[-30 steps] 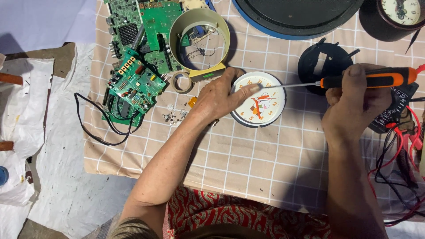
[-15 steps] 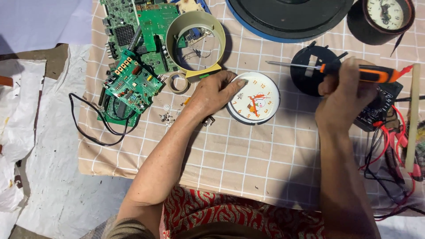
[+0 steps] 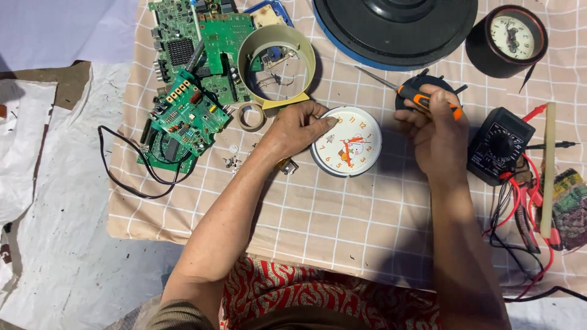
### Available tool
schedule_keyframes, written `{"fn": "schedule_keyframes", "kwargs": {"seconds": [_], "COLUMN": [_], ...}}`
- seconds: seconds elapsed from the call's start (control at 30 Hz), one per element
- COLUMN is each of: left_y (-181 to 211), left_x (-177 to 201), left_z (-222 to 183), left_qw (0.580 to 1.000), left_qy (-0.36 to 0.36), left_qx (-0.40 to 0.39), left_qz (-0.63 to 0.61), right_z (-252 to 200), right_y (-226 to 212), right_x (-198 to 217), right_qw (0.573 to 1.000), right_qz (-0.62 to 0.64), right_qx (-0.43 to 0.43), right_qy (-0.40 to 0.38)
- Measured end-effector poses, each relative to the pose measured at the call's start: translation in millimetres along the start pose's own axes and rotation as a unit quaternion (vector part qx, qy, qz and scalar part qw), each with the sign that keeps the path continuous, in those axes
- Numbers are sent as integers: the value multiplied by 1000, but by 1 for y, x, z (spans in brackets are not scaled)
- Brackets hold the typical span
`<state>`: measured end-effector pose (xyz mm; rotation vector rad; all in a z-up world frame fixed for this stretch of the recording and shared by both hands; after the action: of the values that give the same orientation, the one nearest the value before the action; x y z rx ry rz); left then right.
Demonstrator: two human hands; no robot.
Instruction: A person is inspecting and manipulating a circuit board and clock components using a screwdriver and a lighter.
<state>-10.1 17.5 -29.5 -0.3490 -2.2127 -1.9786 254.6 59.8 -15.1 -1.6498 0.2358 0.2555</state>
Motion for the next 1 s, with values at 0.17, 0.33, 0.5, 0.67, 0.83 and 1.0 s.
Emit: {"fn": "schedule_keyframes", "kwargs": {"seconds": [0.17,0.33,0.5,0.67,0.83,1.0], "left_y": [1,-7,-13,-11,7,3], "left_x": [-1,0,2,16,33,31], "left_z": [0,4,7,12,-1,4], "left_qw": [1000,1000,1000,997,996,988], "left_qy": [-3,-2,1,-24,-80,-89], "left_qx": [-1,-2,-1,-18,18,-5], "left_qz": [-10,5,28,66,44,128], "right_z": [9,3,4,11,-2,14], "right_y": [16,7,9,18,8,1], "right_x": [14,14,20,28,22,44], "right_qw": [952,887,806,816,857,845], "right_qz": [-224,-405,-532,-526,-440,-441], "right_qx": [206,214,248,239,267,284], "right_qy": [-25,-53,-70,1,25,103]}}
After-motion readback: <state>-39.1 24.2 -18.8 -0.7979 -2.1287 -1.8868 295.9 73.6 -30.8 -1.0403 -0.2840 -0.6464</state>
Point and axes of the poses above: each hand's wrist, its own z-axis towards the middle knuckle, its own x-axis out of the back of the hand, y = z × x, the point moved 1 cm from there along z, towards the middle knuckle, and after that the axes turned 2 degrees about z, right-handed, at the moved point
